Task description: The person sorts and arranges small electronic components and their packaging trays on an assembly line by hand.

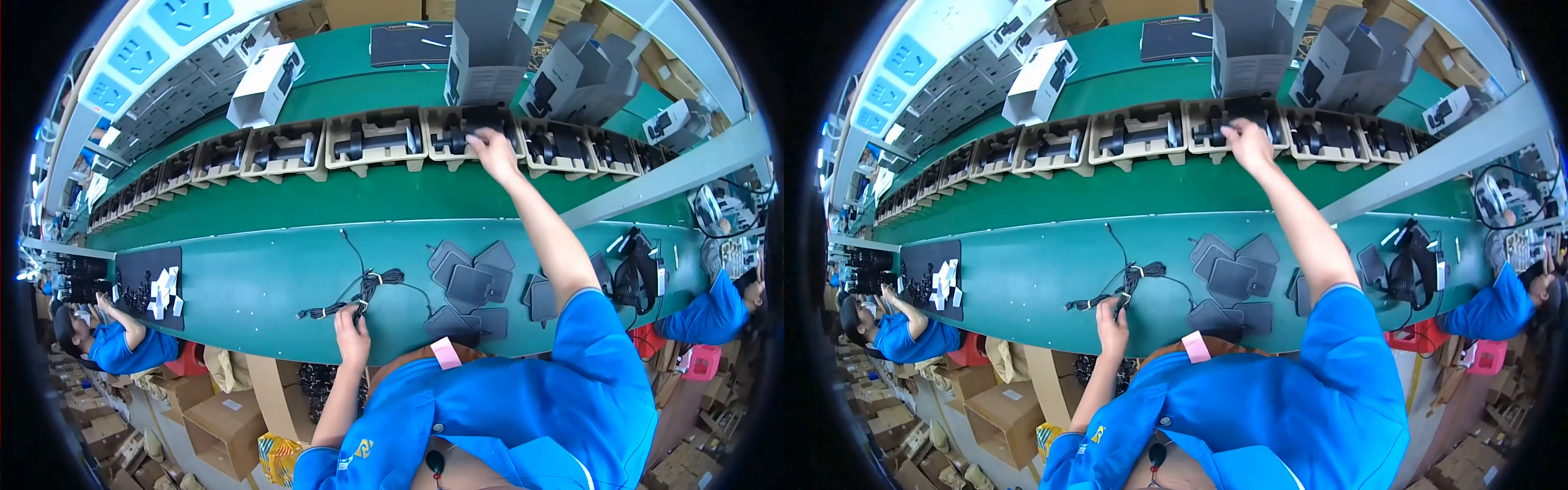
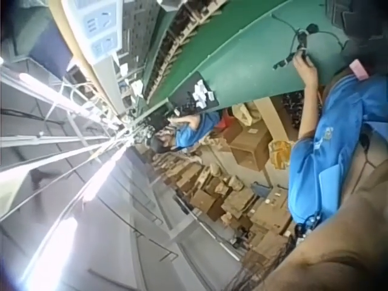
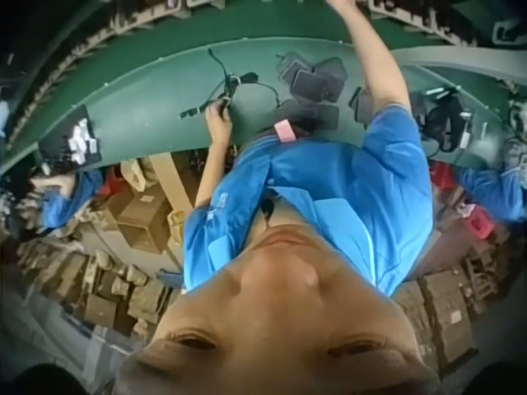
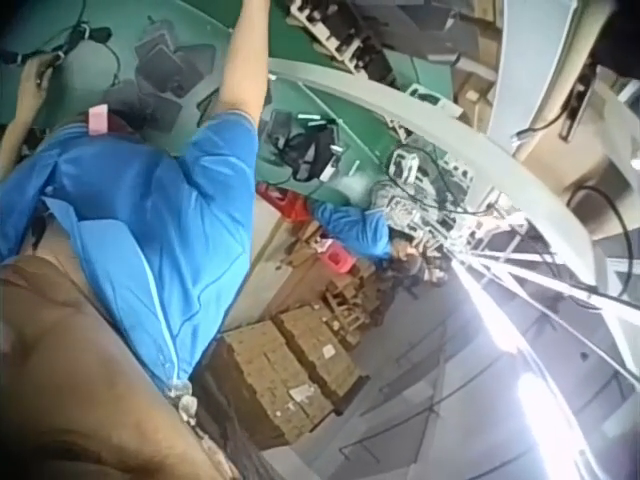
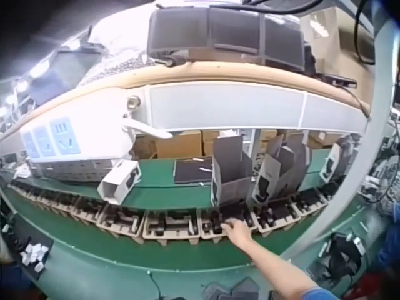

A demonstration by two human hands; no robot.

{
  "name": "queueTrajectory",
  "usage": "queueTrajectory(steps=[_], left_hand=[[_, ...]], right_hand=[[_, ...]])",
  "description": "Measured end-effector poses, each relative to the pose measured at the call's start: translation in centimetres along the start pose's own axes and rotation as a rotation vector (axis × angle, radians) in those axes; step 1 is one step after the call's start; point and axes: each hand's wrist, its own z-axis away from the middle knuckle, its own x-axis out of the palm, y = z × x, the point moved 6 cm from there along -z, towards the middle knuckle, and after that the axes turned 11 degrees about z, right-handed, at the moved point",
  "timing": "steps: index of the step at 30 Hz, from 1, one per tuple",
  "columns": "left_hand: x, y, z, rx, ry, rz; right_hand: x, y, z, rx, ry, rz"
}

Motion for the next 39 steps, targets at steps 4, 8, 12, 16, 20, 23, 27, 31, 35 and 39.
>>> queueTrajectory(steps=[4, 8, 12, 16, 20, 23, 27, 31, 35, 39], left_hand=[[-0.3, -0.8, 0.1, -0.053, 0.019, -0.017], [-1.0, -2.5, 0.9, -0.105, 0.038, -0.034], [-1.6, -3.2, 1.2, -0.138, 0.087, -0.064], [-2.8, -3.5, 0.8, -0.149, 0.158, -0.114], [-3.7, -3.1, -0.1, -0.115, 0.228, -0.179], [-3.4, -3.6, -0.9, -0.121, 0.206, -0.154], [-3.8, -4.7, -0.5, -0.142, 0.210, -0.156], [-3.9, -5.0, -1.1, -0.112, 0.209, -0.186], [-4.0, -5.1, -1.3, -0.050, 0.178, -0.313], [-3.7, -5.8, -1.8, -0.067, 0.137, -0.422]], right_hand=[[0.9, -3.2, -4.7, -0.159, 0.161, 0.382], [4.3, -7.1, -6.7, -0.504, 0.174, 0.801], [7.4, -8.8, -7.8, -0.505, 0.177, 0.863], [10.2, -5.7, -9.0, -0.252, 0.148, 0.718], [12.5, -3.5, -8.5, -0.259, 0.488, 0.390], [14.2, -2.3, -8.8, -0.140, 0.444, 0.370], [13.1, -4.6, -6.3, -0.283, 0.479, 0.578], [11.0, -6.0, -6.1, -0.353, 0.369, 0.768], [13.0, -3.7, -8.0, -0.068, -0.205, 0.720], [12.4, -3.9, -9.9, -0.162, 0.155, 0.783]])
